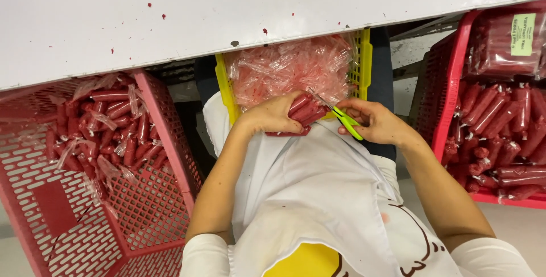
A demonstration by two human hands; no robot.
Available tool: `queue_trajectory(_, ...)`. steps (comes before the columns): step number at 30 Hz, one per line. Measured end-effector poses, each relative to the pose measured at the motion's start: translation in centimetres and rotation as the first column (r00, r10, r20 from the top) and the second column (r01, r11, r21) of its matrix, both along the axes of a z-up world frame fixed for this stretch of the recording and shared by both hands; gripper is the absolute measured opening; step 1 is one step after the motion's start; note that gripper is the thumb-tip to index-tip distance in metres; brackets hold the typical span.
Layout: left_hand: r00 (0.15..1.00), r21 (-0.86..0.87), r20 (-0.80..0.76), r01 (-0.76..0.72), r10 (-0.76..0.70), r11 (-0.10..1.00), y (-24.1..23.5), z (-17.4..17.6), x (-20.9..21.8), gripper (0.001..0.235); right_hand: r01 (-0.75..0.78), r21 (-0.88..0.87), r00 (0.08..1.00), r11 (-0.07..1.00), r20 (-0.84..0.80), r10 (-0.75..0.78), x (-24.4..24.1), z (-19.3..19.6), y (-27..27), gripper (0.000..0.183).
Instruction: The person sits on the floor and uses green scissors to cut long strings of red sausages into smaller pieces. They transfer the cut sausages from a yellow basket on their lap into a red basket on the floor, repeating the process throughout the video.
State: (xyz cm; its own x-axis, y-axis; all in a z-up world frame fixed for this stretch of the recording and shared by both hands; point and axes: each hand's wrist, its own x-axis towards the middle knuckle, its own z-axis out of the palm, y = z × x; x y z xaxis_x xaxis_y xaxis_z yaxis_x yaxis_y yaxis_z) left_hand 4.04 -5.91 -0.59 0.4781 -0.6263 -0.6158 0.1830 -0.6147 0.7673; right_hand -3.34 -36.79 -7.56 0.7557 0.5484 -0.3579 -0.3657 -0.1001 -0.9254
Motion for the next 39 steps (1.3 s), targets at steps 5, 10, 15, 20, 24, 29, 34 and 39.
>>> queue_trajectory(5, 1.0, 0.01, 0.008, 0.0, 0.0, 1.0, 0.3, 0.0, -0.1, 0.091, 0.033, 0.053, 0.996, 0.998, -0.081, -0.029, 0.1, -0.5, 0.3, 0.057)
queue_trajectory(10, 1.0, -0.001, 0.026, 0.001, -0.001, 1.0, 0.7, -0.9, -0.8, 0.089, 0.093, -0.006, 0.98, 0.996, -0.175, -0.093, -1.2, 0.9, 0.7, 0.061)
queue_trajectory(15, 0.999, -0.015, 0.04, 0.0, 0.001, 1.0, 0.4, 1.1, -0.9, 0.087, 0.083, -0.021, 0.985, 0.996, -0.152, -0.085, -0.8, 0.8, 1.5, 0.062)
queue_trajectory(20, 0.998, -0.007, 0.05, 0.024, -0.023, 1.0, 0.4, 0.9, -1.1, 0.087, 0.085, -0.003, 0.986, 0.996, -0.145, -0.084, -0.4, 1.2, 1.6, 0.062)
queue_trajectory(24, 0.998, -0.096, 0.011, -0.067, 0.069, 0.993, 1.7, 1.3, -1.5, 0.083, 0.09, -0.09, 0.987, 0.992, -0.127, -0.101, -0.6, 0.3, 0.8, 0.056)
queue_trajectory(29, 0.871, -0.378, -0.322, -0.477, 0.371, 0.793, 1.9, 0.4, -2.9, 0.075, -0.037, -0.594, 0.993, 0.804, 0.068, 0.096, 0.0, 7.7, 2.7, 0.071)
queue_trajectory(34, 0.74, -0.387, -0.25, -0.668, 0.625, 0.636, -5.4, 6.1, -0.5, 0.052, 0.384, 0.199, 0.906, 0.902, 0.106, -0.409, -2.5, 3.7, 0.5, 0.073)
queue_trajectory(39, 0.994, -0.449, 0.0, -0.097, 0.109, 0.888, -17.0, 10.5, -1.4, 0.091, 0.746, 0.342, 0.571, 0.572, 0.113, -0.813, -5.1, -3.1, -3.8, 0.077)
